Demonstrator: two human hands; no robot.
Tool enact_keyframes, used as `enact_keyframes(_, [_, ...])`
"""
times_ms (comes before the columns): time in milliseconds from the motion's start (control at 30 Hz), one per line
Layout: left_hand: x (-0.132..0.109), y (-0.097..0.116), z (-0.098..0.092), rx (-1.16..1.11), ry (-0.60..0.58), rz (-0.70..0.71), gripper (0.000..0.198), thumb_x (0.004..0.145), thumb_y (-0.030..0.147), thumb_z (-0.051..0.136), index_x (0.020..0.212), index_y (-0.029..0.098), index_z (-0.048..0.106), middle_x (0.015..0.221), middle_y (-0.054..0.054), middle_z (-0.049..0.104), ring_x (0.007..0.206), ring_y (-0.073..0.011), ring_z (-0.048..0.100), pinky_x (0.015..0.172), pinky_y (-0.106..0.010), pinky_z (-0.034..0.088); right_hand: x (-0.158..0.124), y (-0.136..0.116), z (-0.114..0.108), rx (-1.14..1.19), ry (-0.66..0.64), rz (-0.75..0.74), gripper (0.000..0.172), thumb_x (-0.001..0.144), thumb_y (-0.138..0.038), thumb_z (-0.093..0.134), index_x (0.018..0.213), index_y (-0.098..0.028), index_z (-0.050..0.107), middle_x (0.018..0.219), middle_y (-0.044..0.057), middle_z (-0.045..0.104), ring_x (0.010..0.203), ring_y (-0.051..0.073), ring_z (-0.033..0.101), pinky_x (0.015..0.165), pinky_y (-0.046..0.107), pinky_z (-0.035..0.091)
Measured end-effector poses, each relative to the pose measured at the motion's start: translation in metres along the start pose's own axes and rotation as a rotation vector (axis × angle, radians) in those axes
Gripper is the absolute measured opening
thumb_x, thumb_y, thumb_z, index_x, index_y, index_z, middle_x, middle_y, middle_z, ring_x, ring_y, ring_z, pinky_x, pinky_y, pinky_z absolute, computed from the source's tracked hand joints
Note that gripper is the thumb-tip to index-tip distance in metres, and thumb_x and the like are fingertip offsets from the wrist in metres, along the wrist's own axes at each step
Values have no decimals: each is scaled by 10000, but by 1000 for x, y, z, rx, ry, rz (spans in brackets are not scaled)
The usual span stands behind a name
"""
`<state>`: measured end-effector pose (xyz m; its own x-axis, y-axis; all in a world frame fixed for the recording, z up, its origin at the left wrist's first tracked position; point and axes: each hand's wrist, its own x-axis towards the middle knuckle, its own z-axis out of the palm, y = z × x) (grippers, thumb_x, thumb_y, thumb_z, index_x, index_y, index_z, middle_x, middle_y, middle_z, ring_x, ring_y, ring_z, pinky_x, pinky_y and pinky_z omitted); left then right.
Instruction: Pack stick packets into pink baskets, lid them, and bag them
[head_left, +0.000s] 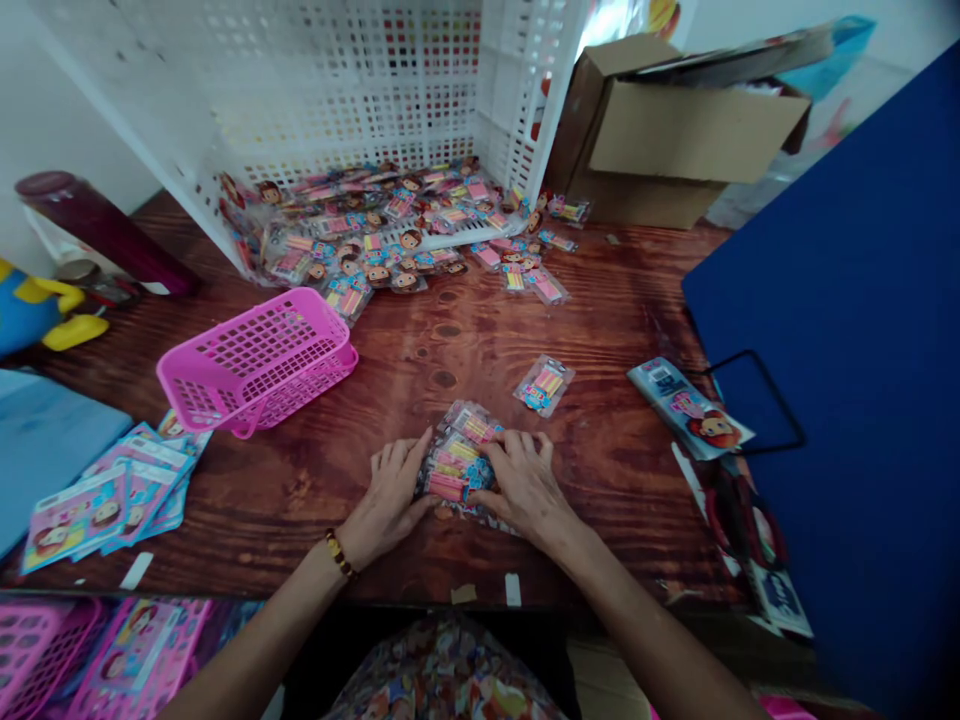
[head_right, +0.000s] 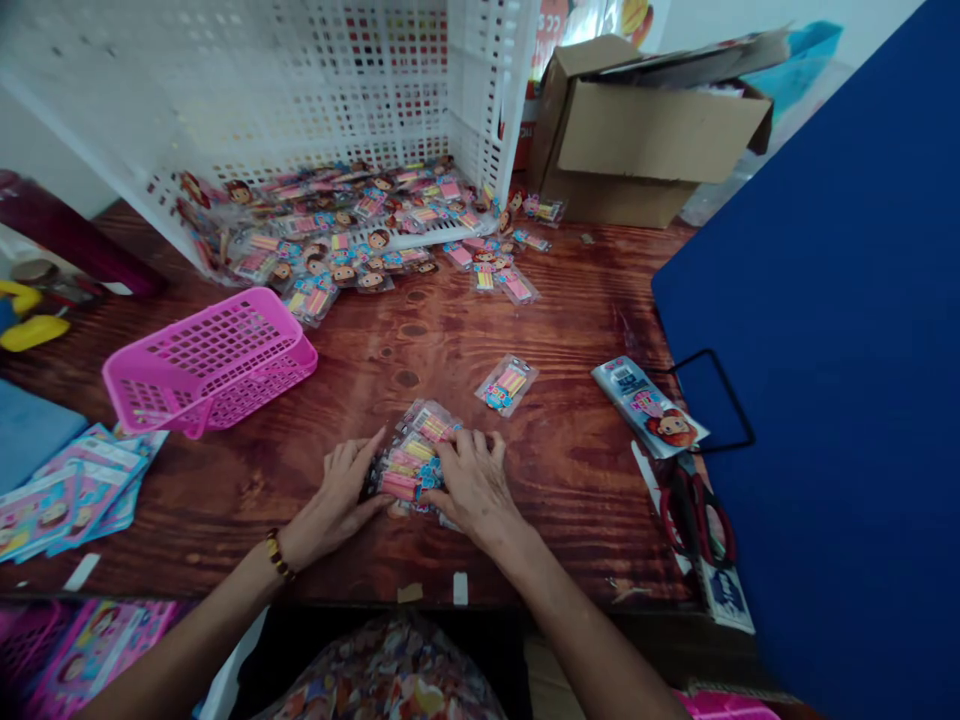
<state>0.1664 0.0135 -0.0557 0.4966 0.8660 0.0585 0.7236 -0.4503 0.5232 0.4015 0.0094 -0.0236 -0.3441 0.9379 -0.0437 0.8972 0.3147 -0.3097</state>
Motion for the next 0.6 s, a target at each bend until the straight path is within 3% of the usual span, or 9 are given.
enact_keyframes(133, [20, -5, 4, 9, 16, 3, 943, 879, 316, 613, 1542, 282, -57, 1344, -143, 425, 1180, -301, 425, 967, -473, 371, 11, 11, -3, -8, 54, 39, 717, 746, -553, 739, 1307, -173, 508, 1388, 175, 481, 1269, 331, 413, 1057, 528, 234])
enact_keyframes(233, [31, -10, 8, 15, 12, -16, 997, 854, 308, 639, 1535, 302, -89, 1445, -155, 362, 1288, -328, 378, 1007, -504, 349, 19, 14, -1, -18, -7, 176, 879, 736, -575, 729, 1398, -96, 407, 1297, 212, 547, 1180, 345, 492, 1002, 518, 304])
enact_keyframes(333, [34, -12, 8, 10, 4, -11, 998, 863, 285, 613, 1525, 308, -133, 1500, -155, 328, 1344, -324, 355, 1021, -507, 359, 21, 7, -3, 10, -91, 254, 686, 727, -553, 730, 1229, -123, 546, 1152, 160, 621, 1067, 329, 552, 922, 477, 374])
enact_keyframes(467, [32, -3, -1, 157, 121, 87, 986, 841, 221, 595, 1541, 237, -99, 1562, -166, 262, 1413, -323, 275, 1075, -491, 323, 14, -12, -11, 11, -69, 154, 291, 793, -366, 673, 1027, -211, 593, 1104, 77, 628, 1018, 272, 578, 869, 403, 417])
enact_keyframes(600, [29, 14, -18, 432, 202, 224, 870, 815, 52, 462, 1555, 281, 66, 1538, -70, 376, 1458, -299, 188, 1167, -514, 95, 15, -30, -14, -45, -110, 18, 299, 796, -174, 594, 1089, -225, 564, 1095, 53, 653, 979, 238, 628, 835, 361, 457])
